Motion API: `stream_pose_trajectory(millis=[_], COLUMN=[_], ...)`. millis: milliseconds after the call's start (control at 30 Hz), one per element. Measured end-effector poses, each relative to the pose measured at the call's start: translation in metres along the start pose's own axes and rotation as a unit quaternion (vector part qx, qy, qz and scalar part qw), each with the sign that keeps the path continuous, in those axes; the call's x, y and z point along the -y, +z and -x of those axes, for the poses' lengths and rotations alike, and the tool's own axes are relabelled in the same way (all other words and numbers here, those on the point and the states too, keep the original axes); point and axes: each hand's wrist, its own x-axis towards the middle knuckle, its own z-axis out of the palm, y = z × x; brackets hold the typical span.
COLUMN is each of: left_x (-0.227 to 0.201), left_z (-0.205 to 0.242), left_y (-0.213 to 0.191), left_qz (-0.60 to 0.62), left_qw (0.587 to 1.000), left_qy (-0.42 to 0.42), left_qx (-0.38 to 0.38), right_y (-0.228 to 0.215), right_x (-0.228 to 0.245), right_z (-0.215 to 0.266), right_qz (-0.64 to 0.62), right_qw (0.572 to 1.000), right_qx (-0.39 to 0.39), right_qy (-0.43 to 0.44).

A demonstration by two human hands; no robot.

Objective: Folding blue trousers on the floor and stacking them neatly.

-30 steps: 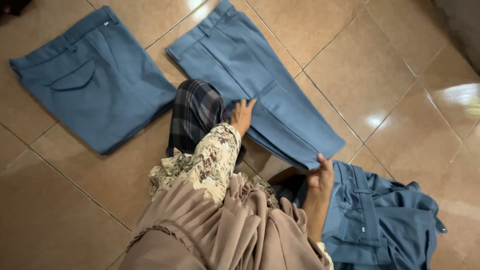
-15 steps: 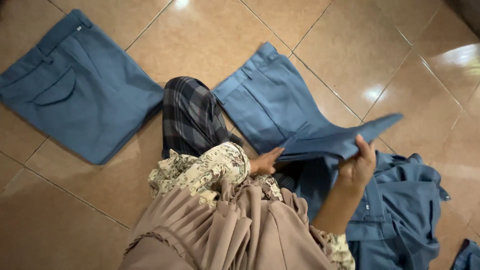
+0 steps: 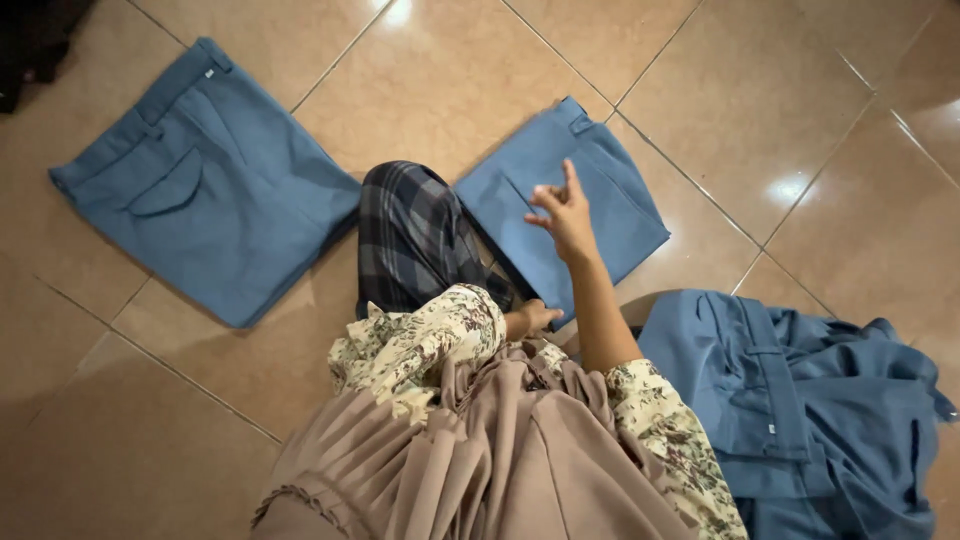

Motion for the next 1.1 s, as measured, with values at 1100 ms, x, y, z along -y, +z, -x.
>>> stream_pose_trajectory(millis=[1100], left_x=[-0.022], left_z=[0.173], left_y=[-0.209], left_qz=[0.595], left_qw=[0.774], left_qy=[-0.063], left_qx=[-0.206], right_y=[-0.093], right_x=[-0.147], right_z=[0.115], right_qz=[0.620], right_qw=[0.779], right_qx=[-0.091], right_qy=[0.017])
